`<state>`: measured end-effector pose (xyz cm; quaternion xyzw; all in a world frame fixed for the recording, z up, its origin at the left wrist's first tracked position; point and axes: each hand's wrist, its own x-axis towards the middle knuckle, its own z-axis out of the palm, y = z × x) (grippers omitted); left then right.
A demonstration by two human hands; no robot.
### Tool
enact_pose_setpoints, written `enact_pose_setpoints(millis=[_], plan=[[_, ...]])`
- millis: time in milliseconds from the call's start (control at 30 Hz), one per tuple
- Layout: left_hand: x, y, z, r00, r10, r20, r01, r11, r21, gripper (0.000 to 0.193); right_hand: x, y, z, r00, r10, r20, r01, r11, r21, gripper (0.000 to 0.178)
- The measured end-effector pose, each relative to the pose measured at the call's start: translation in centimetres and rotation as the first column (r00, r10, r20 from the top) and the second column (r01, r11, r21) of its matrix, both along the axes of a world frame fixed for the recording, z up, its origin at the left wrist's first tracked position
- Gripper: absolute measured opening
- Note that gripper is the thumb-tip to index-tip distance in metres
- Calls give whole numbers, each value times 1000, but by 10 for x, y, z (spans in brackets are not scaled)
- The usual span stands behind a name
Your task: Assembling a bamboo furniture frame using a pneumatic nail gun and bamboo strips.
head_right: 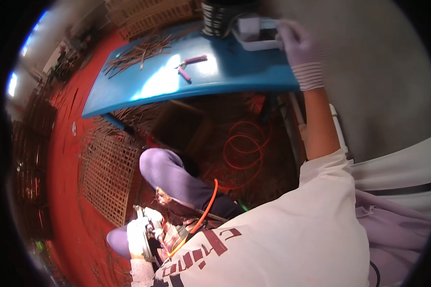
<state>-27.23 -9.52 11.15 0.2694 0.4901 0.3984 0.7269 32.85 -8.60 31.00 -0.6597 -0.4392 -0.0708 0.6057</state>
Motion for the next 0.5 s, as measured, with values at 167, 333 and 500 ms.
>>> enact_pose_setpoints(millis=[167, 333, 500], plan=[[6, 8, -7, 999, 26, -25, -26, 1000, -15, 14, 73, 10, -94, 985, -164, 55, 173, 932, -320, 24], [11, 15, -11, 997, 60, -41, -61, 998, -20, 13, 52, 60, -137, 969, -83, 231, 176, 891, -419, 19], [16, 26, -15, 995, 92, -41, -92, 996, -21, 12, 60, 143, -169, 926, -65, 371, 244, 853, -461, 17]])
